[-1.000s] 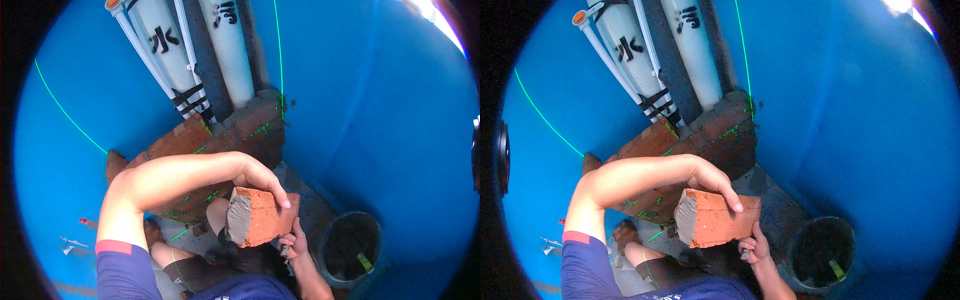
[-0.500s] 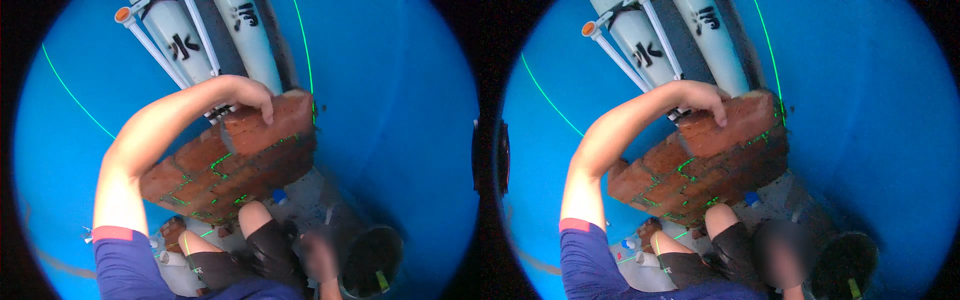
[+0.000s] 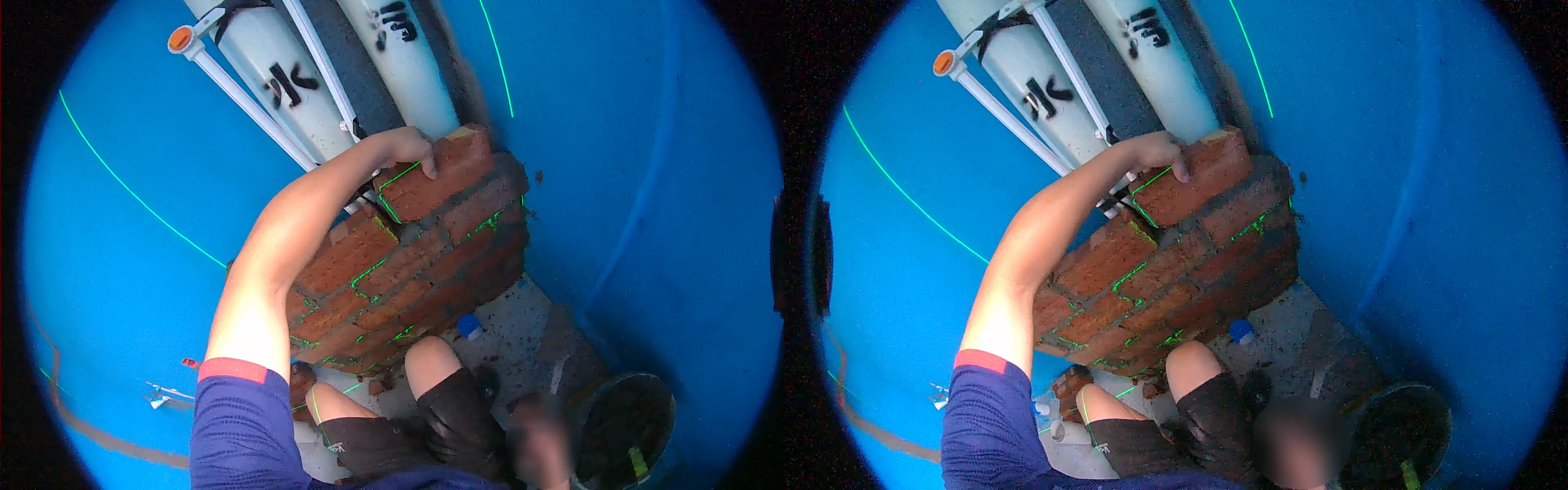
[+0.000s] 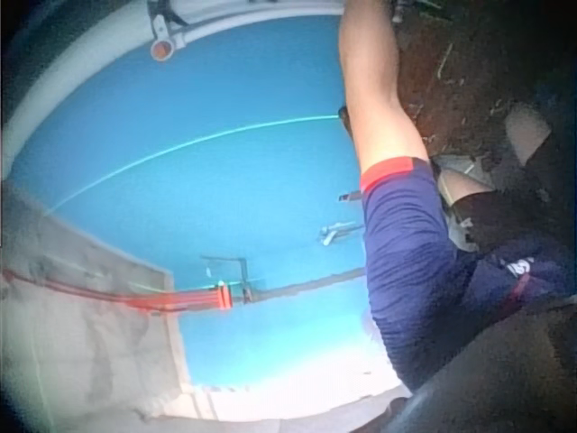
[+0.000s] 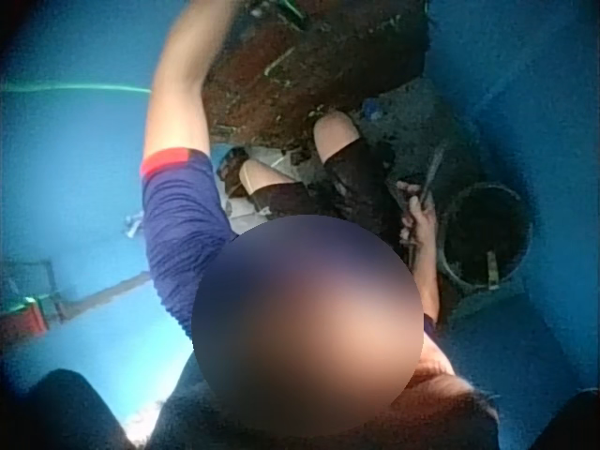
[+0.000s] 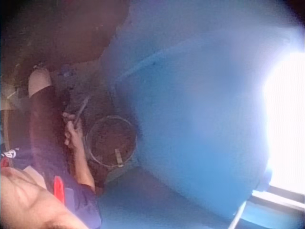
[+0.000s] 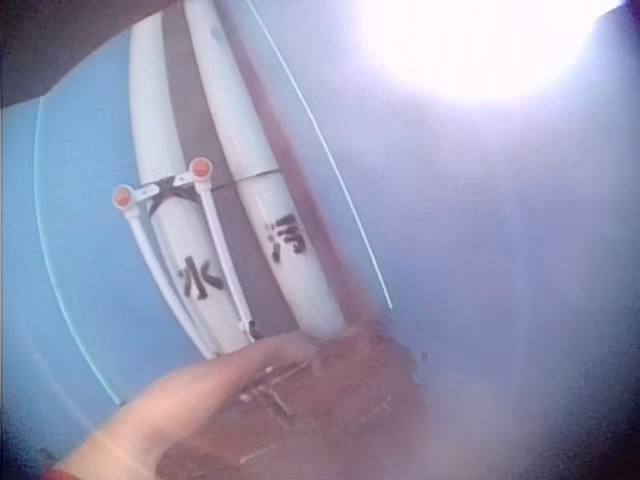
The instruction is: The person builds a brick wall by applying mortar to bricks using a trowel and placing them on top of one another.
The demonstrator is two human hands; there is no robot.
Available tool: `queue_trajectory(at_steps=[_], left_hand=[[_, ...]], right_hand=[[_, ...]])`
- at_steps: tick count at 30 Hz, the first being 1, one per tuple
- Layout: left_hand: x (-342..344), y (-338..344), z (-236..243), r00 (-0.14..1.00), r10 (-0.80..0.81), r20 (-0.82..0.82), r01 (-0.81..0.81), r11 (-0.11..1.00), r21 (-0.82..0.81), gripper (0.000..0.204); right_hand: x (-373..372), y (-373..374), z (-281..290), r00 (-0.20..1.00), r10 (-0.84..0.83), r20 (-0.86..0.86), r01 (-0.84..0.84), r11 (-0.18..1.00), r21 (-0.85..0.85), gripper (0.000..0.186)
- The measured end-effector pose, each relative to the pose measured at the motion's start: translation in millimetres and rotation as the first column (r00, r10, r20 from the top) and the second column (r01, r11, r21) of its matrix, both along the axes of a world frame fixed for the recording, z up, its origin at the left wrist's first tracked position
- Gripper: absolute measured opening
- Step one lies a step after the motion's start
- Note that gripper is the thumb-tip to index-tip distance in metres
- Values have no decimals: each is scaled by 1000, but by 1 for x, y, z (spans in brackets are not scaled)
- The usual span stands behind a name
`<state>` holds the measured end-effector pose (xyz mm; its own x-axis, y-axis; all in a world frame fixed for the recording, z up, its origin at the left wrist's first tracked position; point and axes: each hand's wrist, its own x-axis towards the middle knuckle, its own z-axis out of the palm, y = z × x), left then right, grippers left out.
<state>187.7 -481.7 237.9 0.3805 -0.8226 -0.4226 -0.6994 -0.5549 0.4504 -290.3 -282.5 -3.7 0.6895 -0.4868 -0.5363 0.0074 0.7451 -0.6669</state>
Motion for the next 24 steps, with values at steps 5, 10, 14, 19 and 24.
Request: queue_trajectory(at_steps=[5, 10, 14, 19, 24], left_hand=[[-2, 9, -9, 995, -5, 96, 10, 998, -58, 43], [23, 6, -29, 992, -50, 117, 58, 996, -73, 49], [38, 6, -37, 977, -99, 190, 112, 992, -58, 51], [26, 14, -28, 990, -115, 82, 115, 993, -7, 55], [8, 14, -13, 980, -170, 106, 174, 984, -28, 59]], right_hand=[[-7, 0, -58, 969, 30, -246, -217, 585, -782, 33], [-3, 4, -87, 968, 27, -251, -210, 639, -740, 31], [3, 2, -78, 916, 35, -400, -362, 506, -783, 30], [17, -5, -39, 904, 121, -411, -326, 818, -475, 26], [34, -30, -40, 966, -29, -258, -236, 316, -919, 26]])
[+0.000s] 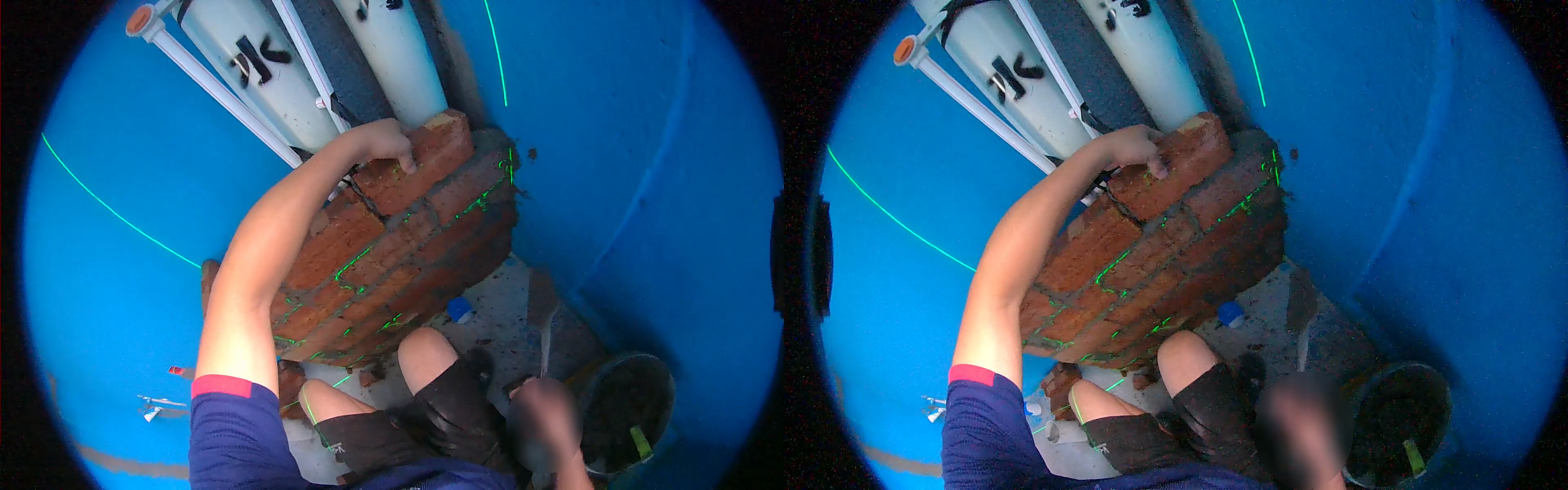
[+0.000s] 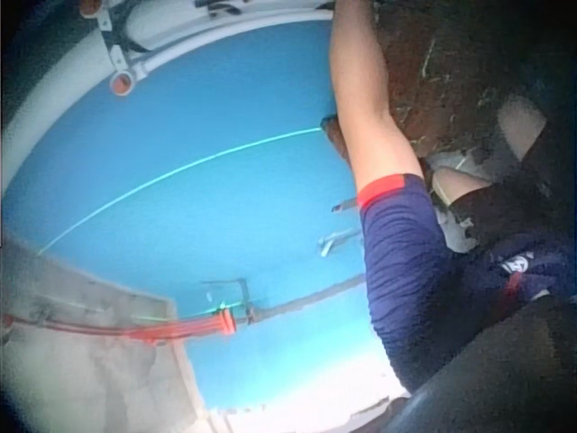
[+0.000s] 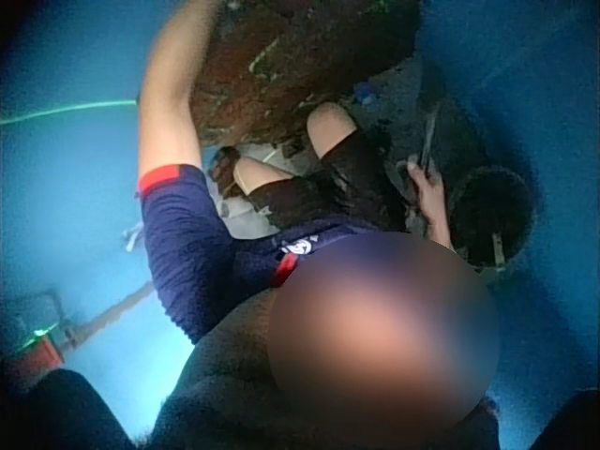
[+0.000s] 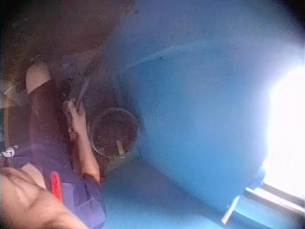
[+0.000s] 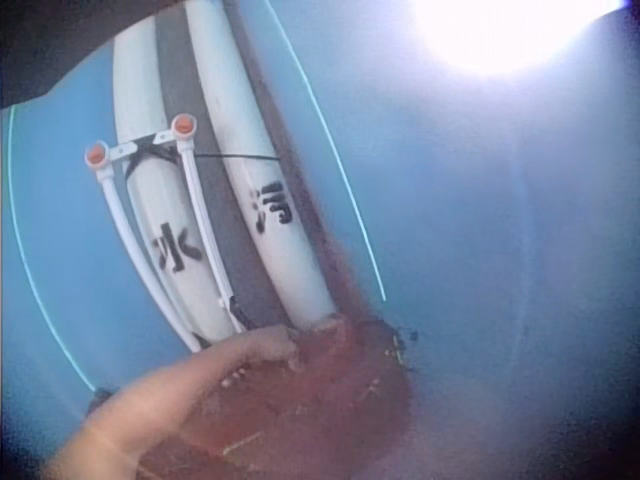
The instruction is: The person builds a brick wall by applying mortar to bricks using a trowel and placing them on top of one another.
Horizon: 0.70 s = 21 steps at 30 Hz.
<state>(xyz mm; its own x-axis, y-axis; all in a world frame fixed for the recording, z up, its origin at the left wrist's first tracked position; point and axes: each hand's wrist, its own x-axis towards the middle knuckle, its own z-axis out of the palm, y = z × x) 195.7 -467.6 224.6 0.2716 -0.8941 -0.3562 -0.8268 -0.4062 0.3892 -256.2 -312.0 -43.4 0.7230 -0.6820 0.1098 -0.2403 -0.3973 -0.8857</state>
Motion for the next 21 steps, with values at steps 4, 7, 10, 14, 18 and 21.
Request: queue_trajectory(at_steps=[4, 7, 10, 14, 18, 21], left_hand=[[19, -2, -13, 981, 30, 191, -44, 996, 73, 62], [32, 0, -23, 995, 89, 53, -92, 994, 65, 62], [22, -2, -13, 995, 11, 94, -13, 1000, 25, 63], [0, 4, 4, 979, -5, 203, -12, 997, 80, 61], [10, 5, -4, 986, 30, 165, -37, 999, 38, 57], [13, 3, -7, 982, 16, 188, -22, 999, 27, 57]], right_hand=[[42, -52, 127, 979, -189, 69, 81, 686, 723, 45], [65, -83, 177, 962, -77, 261, -82, 834, 546, 59], [79, -98, 187, 987, -109, 117, 33, 853, 520, 57], [91, -121, 186, 968, -228, 106, 238, 968, -84, 41], [98, -117, 250, 928, -126, 350, -74, 859, 507, 38], [114, -119, 263, 911, -148, 384, -17, 919, 394, 41]])
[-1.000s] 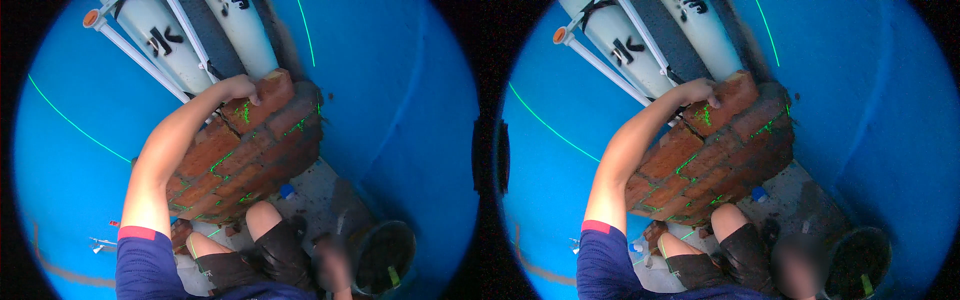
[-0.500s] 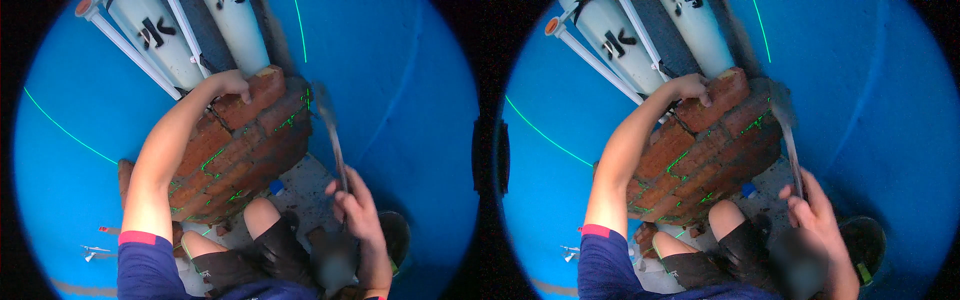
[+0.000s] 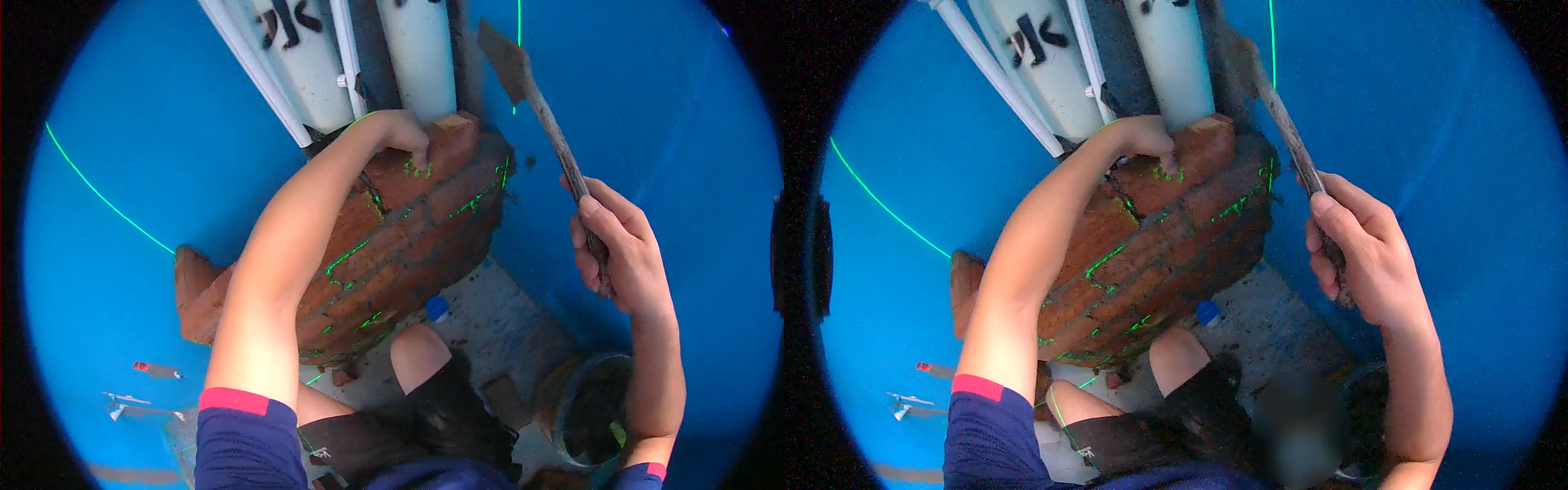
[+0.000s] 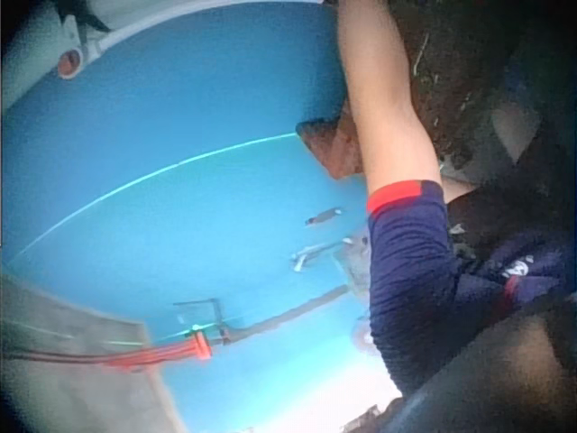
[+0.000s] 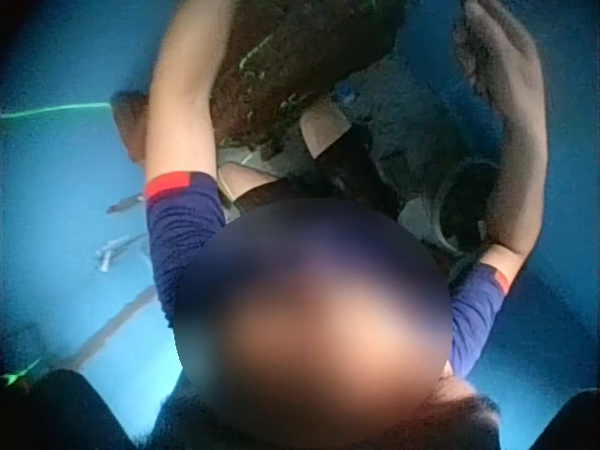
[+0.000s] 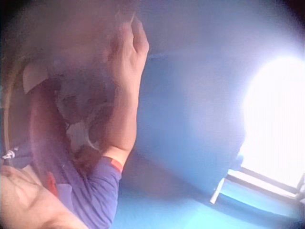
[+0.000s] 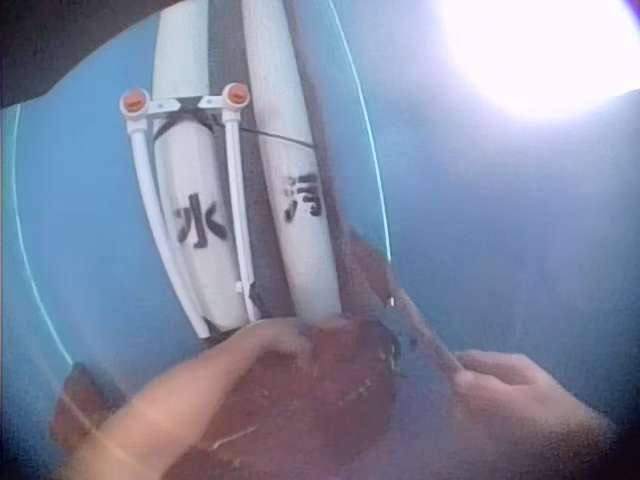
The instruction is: The person builds a brick wall by applying mortar to bricks using a trowel and placing them on top of one another.
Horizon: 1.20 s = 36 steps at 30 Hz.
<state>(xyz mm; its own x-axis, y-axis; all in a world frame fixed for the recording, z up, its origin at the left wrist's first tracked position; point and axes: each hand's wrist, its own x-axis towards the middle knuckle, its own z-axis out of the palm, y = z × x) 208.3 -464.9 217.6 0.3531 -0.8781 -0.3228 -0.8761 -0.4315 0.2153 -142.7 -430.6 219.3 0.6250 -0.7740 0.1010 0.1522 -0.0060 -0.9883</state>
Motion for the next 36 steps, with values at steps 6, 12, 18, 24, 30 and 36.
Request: queue_trajectory(at_steps=[6, 12, 18, 24, 30, 36], left_hand=[[3, 1, 1, 998, -40, 42, 38, 998, 43, 60], [-8, 1, 10, 995, -59, 81, 53, 996, 72, 60], [-2, -1, 8, 993, -64, 95, 56, 995, 86, 61], [-6, 4, 7, 992, -45, 118, 35, 995, 88, 62], [-6, -1, 5, 995, -41, 94, 32, 995, 100, 62], [4, -4, -3, 993, -54, 101, 49, 997, 54, 60]], right_hand=[[20, -7, 38, 959, -53, -280, 19, 992, -122, 44], [39, -15, 47, 961, -28, -277, -11, 990, -139, 44], [41, -19, 48, 952, 42, -303, -78, 991, -107, 44], [38, -20, 39, 833, 55, -550, -145, 982, -122, 45], [35, -6, 46, 940, -11, -341, -44, 987, -153, 45], [25, -16, 31, 947, 80, -311, -71, 997, 42, 42]])
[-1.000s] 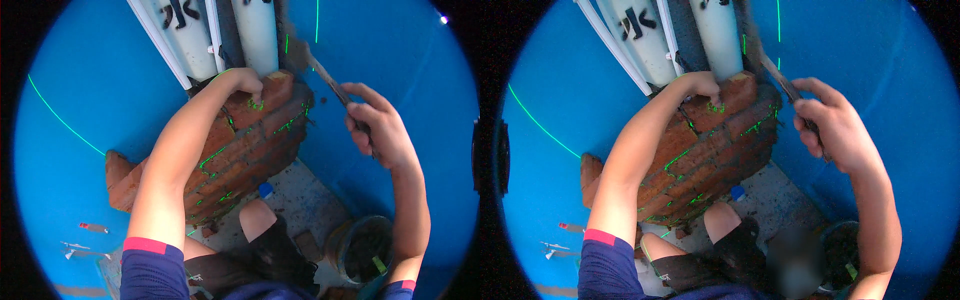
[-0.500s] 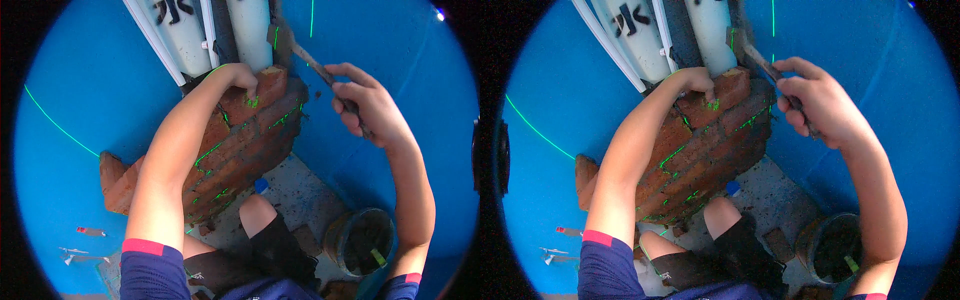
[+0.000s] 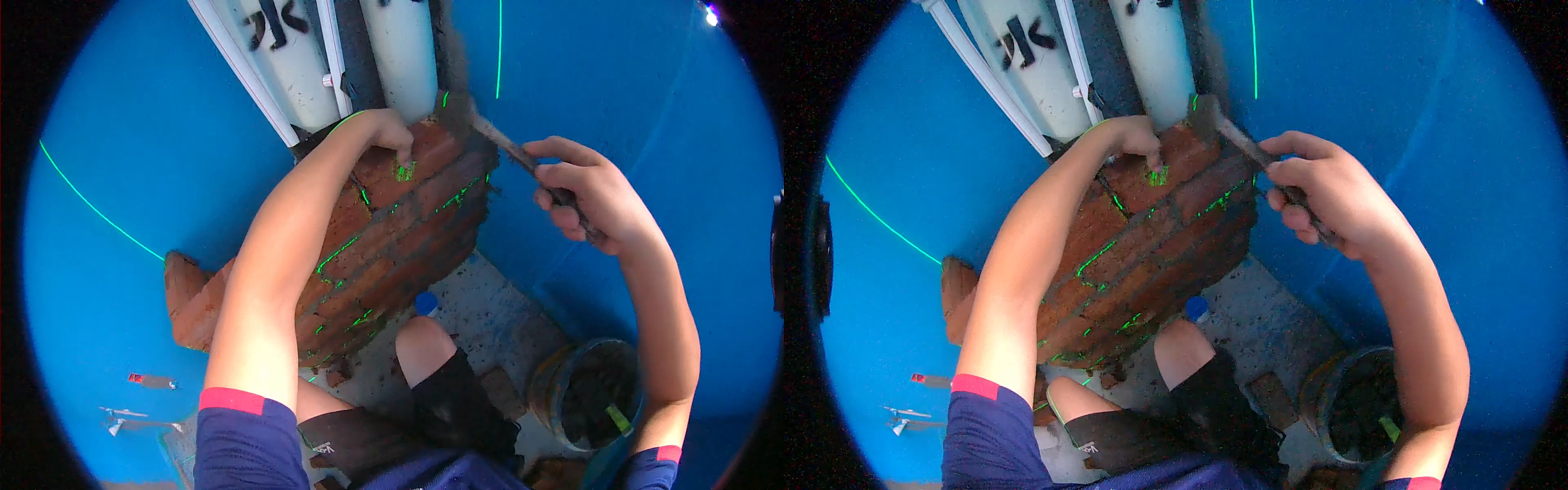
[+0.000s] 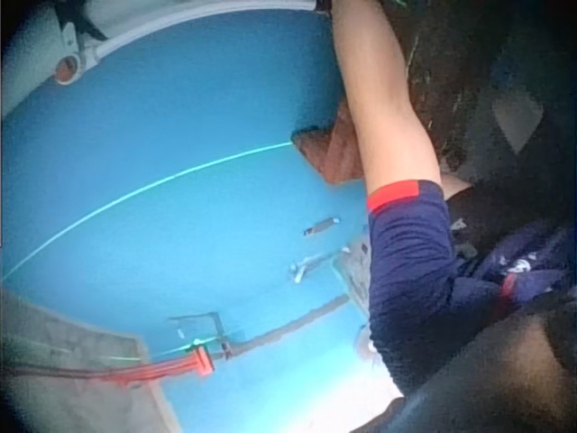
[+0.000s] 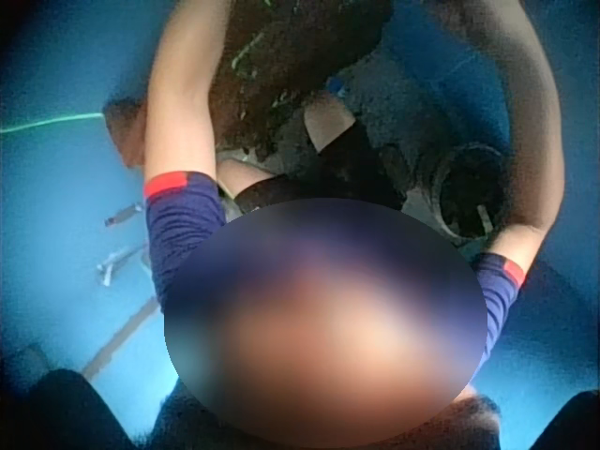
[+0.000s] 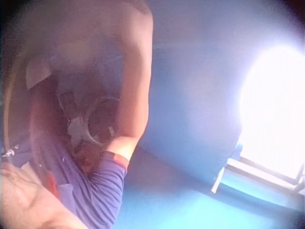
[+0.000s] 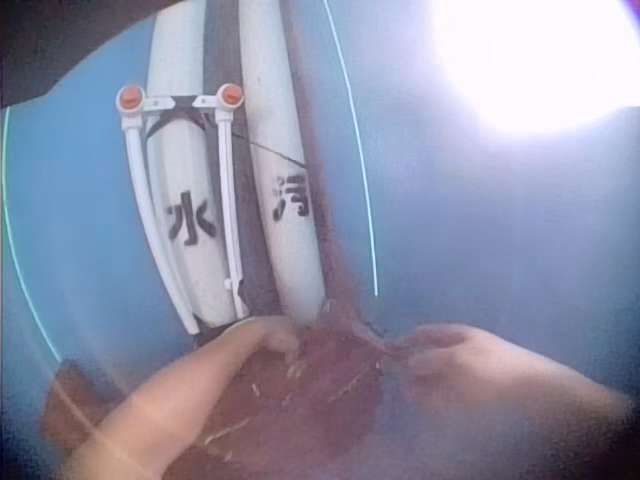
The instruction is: The person builds a brick wall by applying mortar to bricks using a trowel and placing them on top of one another.
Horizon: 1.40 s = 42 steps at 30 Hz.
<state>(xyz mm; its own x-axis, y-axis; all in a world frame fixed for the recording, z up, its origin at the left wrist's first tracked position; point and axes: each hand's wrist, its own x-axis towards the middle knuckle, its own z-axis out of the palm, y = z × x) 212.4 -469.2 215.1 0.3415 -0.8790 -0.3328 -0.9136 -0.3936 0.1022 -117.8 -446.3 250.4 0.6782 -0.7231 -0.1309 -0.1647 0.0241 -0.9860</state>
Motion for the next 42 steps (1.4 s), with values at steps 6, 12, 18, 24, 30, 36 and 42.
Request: queue_trajectory(at_steps=[6, 12, 18, 24, 30, 36, 42], left_hand=[[5, -2, -2, 996, 57, -70, -54, 997, 47, 64], [8, -4, -5, 996, 44, -80, -39, 997, 63, 72], [4, -6, -3, 992, 50, -114, -42, 997, 69, 73], [12, -5, -7, 998, 25, -63, -20, 997, 76, 75], [-4, -4, 3, 994, -14, -112, 23, 996, 80, 75], [15, -3, -3, 984, 24, -176, -6, 995, 99, 73], [-23, 25, 57, 980, -111, 166, 176, 874, -454, 71]], right_hand=[[-33, 1, -3, 982, -148, 117, 156, 985, -67, 40], [-18, -10, 2, 984, -5, 179, 21, 996, -88, 42], [-1, -16, 8, 995, 45, -86, -58, 985, -161, 43], [0, -19, -4, 993, 60, -97, -70, 992, -109, 41], [-5, -25, -15, 997, 50, 59, -50, 999, 5, 42], [-49, -1, -26, 975, -74, 211, 75, 997, 5, 42], [-110, 29, -71, 942, -254, 217, 232, 965, 124, 42]])
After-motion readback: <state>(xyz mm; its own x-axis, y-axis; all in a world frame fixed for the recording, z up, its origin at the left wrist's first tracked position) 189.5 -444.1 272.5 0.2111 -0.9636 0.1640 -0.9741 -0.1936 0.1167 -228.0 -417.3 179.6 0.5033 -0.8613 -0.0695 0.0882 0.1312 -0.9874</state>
